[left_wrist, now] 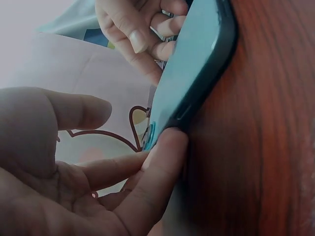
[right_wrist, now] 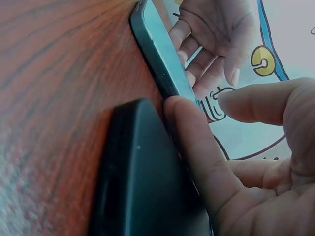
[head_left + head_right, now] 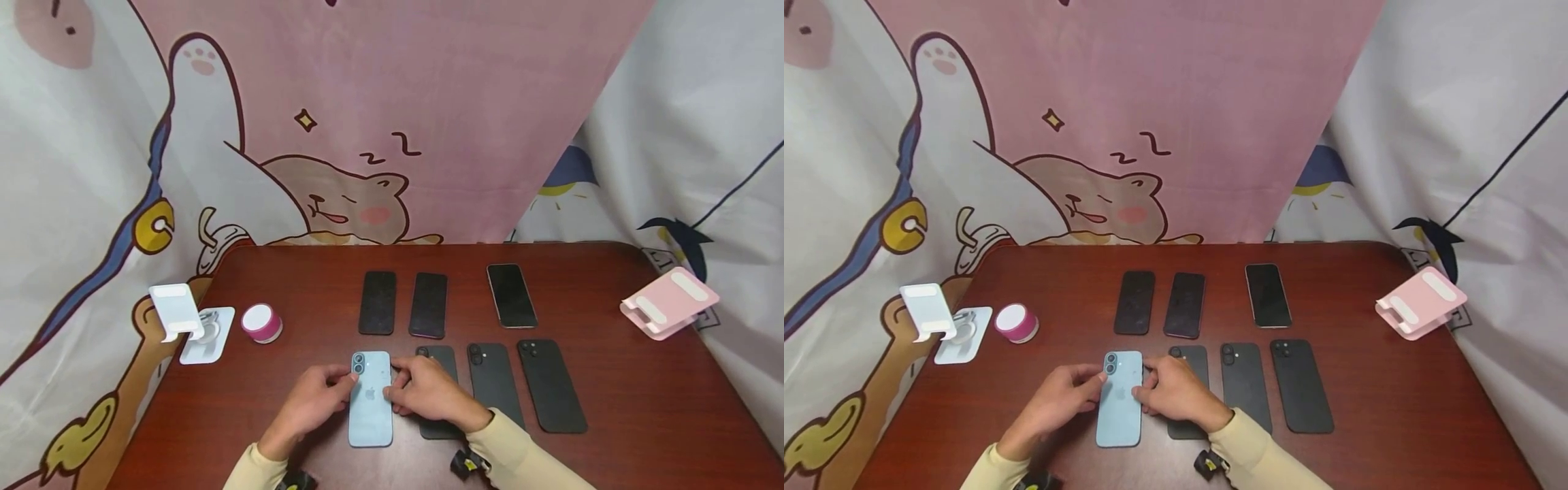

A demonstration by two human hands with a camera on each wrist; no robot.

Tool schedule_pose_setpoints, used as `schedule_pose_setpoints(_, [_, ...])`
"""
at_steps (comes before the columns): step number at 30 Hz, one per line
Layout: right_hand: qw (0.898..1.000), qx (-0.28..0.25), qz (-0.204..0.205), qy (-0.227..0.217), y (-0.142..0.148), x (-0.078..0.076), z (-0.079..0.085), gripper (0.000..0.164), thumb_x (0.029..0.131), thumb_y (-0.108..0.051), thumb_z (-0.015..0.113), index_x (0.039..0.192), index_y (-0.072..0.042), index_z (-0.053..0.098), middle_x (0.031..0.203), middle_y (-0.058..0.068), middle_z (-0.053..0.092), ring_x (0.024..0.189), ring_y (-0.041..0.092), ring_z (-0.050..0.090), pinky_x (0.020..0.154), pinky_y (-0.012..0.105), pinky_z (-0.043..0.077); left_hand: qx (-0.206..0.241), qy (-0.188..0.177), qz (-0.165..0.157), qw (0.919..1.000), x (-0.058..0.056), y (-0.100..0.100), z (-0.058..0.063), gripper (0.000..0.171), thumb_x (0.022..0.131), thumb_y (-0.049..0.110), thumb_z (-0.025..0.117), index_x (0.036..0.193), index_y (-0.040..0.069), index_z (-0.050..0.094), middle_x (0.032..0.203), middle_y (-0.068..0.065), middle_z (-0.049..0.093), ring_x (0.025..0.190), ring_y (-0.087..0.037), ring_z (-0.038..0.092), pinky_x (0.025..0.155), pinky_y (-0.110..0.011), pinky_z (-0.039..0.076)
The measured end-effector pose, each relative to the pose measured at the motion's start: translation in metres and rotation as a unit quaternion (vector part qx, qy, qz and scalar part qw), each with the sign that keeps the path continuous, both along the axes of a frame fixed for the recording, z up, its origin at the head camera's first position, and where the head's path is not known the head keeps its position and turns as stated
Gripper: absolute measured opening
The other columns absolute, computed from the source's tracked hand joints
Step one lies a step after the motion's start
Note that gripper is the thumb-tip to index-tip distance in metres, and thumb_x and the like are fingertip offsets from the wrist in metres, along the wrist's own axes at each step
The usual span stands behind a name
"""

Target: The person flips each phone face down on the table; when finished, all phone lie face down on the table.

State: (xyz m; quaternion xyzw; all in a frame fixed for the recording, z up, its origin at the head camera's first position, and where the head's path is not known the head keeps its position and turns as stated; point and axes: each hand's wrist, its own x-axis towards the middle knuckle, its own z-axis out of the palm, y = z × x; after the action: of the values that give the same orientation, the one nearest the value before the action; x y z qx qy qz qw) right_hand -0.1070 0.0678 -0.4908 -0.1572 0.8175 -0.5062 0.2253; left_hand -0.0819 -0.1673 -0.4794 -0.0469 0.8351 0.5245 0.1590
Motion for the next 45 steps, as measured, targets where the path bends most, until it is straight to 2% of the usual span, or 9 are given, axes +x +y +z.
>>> schedule_pose_setpoints(3, [1.0,-0.01,0.001,-0.009,0.0,0.0,0.0,0.064,0.092,-0.014,0.078,0.144,0.014,0.054,0.08,0.0,0.075,0.062,0.013,0.073,0.055,0.024,0.058,-0.01,-0.004,0.001,0.9999,-0.002,-0.001,0.0,0.044,0.102,0.027,0.07,0.127,-0.008,0.07,0.092,-0.011,0.076,0.076,-0.019,0.073,0.067,-0.033,0.064])
schedule_pose_setpoints(8, [0.999,-0.029,0.001,-0.025,0.0,-0.001,-0.001,0.061,0.093,-0.013,0.077,0.144,0.014,0.055,0.081,0.003,0.075,0.062,0.014,0.073,0.054,0.026,0.06,-0.023,-0.013,0.009,0.9996,-0.006,-0.003,0.002,0.043,0.102,0.028,0.07,0.129,-0.006,0.07,0.094,-0.01,0.075,0.076,-0.018,0.072,0.067,-0.034,0.064])
schedule_pose_setpoints(14, [0.997,-0.058,-0.01,-0.045,0.003,-0.005,0.001,0.057,0.095,-0.014,0.076,0.141,0.013,0.057,0.088,0.008,0.076,0.066,0.018,0.075,0.057,0.03,0.063,-0.028,0.004,0.017,0.9995,-0.011,-0.002,0.007,0.035,0.102,0.026,0.07,0.125,0.0,0.073,0.092,-0.009,0.074,0.075,-0.019,0.069,0.065,-0.034,0.063])
schedule_pose_setpoints(22, [0.998,-0.062,-0.02,-0.001,0.01,-0.019,0.008,0.045,0.1,-0.02,0.072,0.134,0.008,0.064,0.094,0.013,0.077,0.076,0.024,0.076,0.061,0.03,0.062,0.013,0.037,0.013,0.9992,-0.025,0.006,0.011,0.029,0.103,0.024,0.069,0.123,0.003,0.073,0.096,-0.013,0.073,0.079,-0.022,0.07,0.069,-0.036,0.063])
schedule_pose_setpoints(29, [0.997,-0.061,-0.023,0.037,0.006,-0.038,0.017,0.04,0.102,-0.022,0.07,0.133,0.003,0.067,0.096,0.016,0.078,0.075,0.034,0.075,0.062,0.04,0.062,0.036,0.063,0.015,0.9973,-0.045,0.011,0.015,0.031,0.103,0.025,0.069,0.125,0.003,0.073,0.105,-0.014,0.074,0.088,-0.03,0.07,0.072,-0.042,0.062])
schedule_pose_setpoints(31, [0.997,-0.062,-0.032,0.042,0.003,-0.045,0.018,0.039,0.102,-0.021,0.07,0.131,0.004,0.068,0.095,0.017,0.078,0.075,0.035,0.075,0.061,0.045,0.063,0.045,0.065,0.02,0.9967,-0.052,0.011,0.016,0.032,0.103,0.025,0.069,0.127,0.003,0.072,0.109,-0.016,0.073,0.091,-0.031,0.069,0.074,-0.043,0.062])
schedule_pose_setpoints(36, [0.996,-0.047,-0.059,0.055,-0.003,-0.066,0.017,0.037,0.101,-0.021,0.07,0.13,0.002,0.07,0.094,0.016,0.078,0.073,0.035,0.074,0.058,0.047,0.062,0.065,0.059,0.038,0.9954,-0.075,0.01,0.013,0.035,0.104,0.026,0.067,0.131,0.005,0.07,0.119,-0.02,0.071,0.089,-0.035,0.067,0.076,-0.041,0.06])
schedule_pose_setpoints(42, [0.993,-0.026,-0.094,0.063,-0.006,-0.091,0.011,0.036,0.101,-0.022,0.07,0.13,-0.001,0.07,0.099,0.01,0.078,0.076,0.029,0.073,0.058,0.035,0.06,0.062,0.048,0.058,0.9952,-0.099,0.01,0.004,0.036,0.105,0.027,0.066,0.133,0.006,0.068,0.121,-0.018,0.07,0.094,-0.035,0.067,0.08,-0.041,0.059])
schedule_pose_setpoints(45, [0.99,-0.01,-0.121,0.071,-0.006,-0.101,0.009,0.035,0.101,-0.023,0.071,0.129,-0.002,0.071,0.107,0.01,0.078,0.082,0.024,0.073,0.064,0.033,0.06,0.064,0.042,0.066,0.9949,-0.109,0.013,-0.001,0.037,0.105,0.029,0.067,0.134,0.006,0.068,0.122,-0.016,0.07,0.101,-0.032,0.067,0.086,-0.041,0.059])
